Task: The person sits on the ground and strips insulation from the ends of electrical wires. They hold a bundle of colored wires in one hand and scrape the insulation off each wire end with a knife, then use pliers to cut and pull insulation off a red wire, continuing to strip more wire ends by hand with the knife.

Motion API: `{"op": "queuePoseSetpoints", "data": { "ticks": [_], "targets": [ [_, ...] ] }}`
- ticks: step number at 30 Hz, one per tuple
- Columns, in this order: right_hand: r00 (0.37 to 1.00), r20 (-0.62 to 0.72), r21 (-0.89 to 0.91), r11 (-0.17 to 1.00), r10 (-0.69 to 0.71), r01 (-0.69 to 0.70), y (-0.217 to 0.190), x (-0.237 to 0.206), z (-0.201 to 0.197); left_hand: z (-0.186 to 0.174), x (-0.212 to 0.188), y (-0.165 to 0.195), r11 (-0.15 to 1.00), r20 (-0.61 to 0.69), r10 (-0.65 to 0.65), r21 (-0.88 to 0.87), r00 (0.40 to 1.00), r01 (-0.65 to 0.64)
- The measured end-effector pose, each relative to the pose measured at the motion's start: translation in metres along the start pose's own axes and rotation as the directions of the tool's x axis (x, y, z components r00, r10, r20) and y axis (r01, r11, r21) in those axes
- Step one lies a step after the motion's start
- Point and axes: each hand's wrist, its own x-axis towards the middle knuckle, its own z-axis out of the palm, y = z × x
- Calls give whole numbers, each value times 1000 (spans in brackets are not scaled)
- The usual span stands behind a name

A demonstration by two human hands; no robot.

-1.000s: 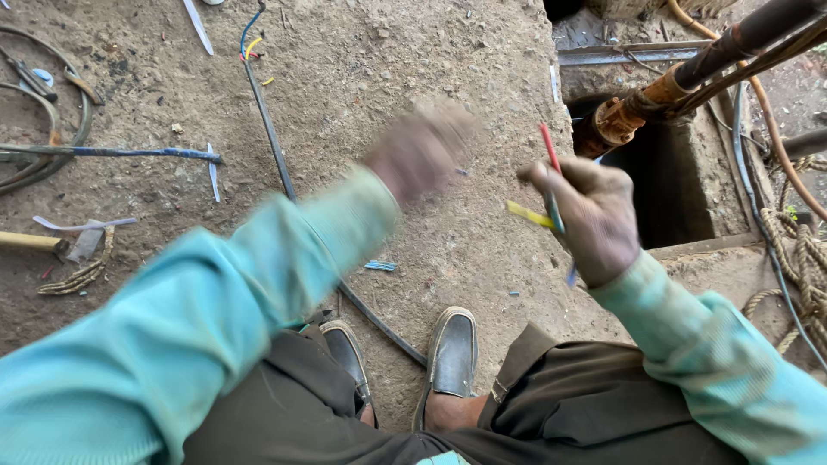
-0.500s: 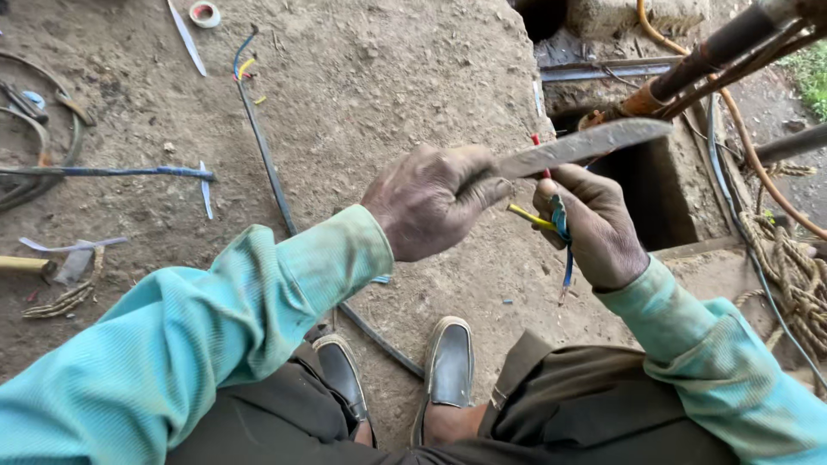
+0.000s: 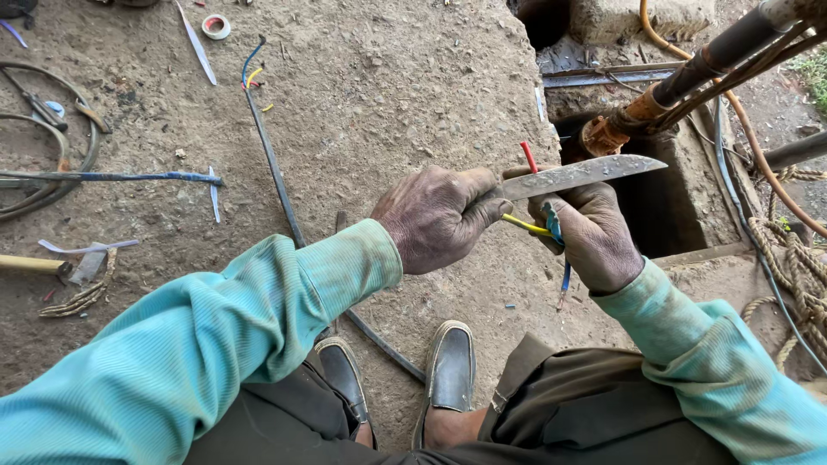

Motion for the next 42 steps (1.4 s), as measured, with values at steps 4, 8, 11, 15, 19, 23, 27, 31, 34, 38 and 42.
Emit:
{"op": "queuePoseSetpoints", "data": {
  "ticks": [4,8,11,15,19,23,27,31,34,38,42],
  "targets": [
    [996,-58,-85,994,61,-66,0,1,0,-4,3,-5,1000,16,-11,-2,1000,11],
    [996,-68,-102,993,49,-56,-3,0,1,-3,7,-13,998,-12,40,57,999,-39],
    [995,-92,-87,995,43,-51,-5,-1,4,-1,9,-16,995,-16,76,67,997,-75],
    [992,-127,-88,996,3,-15,-9,-2,8,0,11,-14,989,-32,65,138,997,-60],
    [987,-153,-180,984,-47,19,-15,-1,10,-2,11,-13,984,-4,-8,176,1000,8],
    [979,-157,-214,972,-127,92,-16,1,13,-4,10,-11,983,-51,50,181,997,-40],
    [970,-160,-245,959,-183,140,-13,4,14,-5,9,-10,977,-46,2,211,999,8],
    [965,-193,-274,954,-175,119,-8,12,14,-6,8,-10,970,-58,-40,237,998,53],
    [964,-236,-307,951,-124,47,-5,17,15,-7,7,-12,963,-90,-39,261,995,62],
    [957,-274,-287,958,-97,14,-3,24,17,-10,8,-11,959,-141,-3,279,990,42],
    [952,-288,-246,969,-105,33,-5,28,18,-14,7,-10,928,-174,93,371,980,-22]
  ]
}}
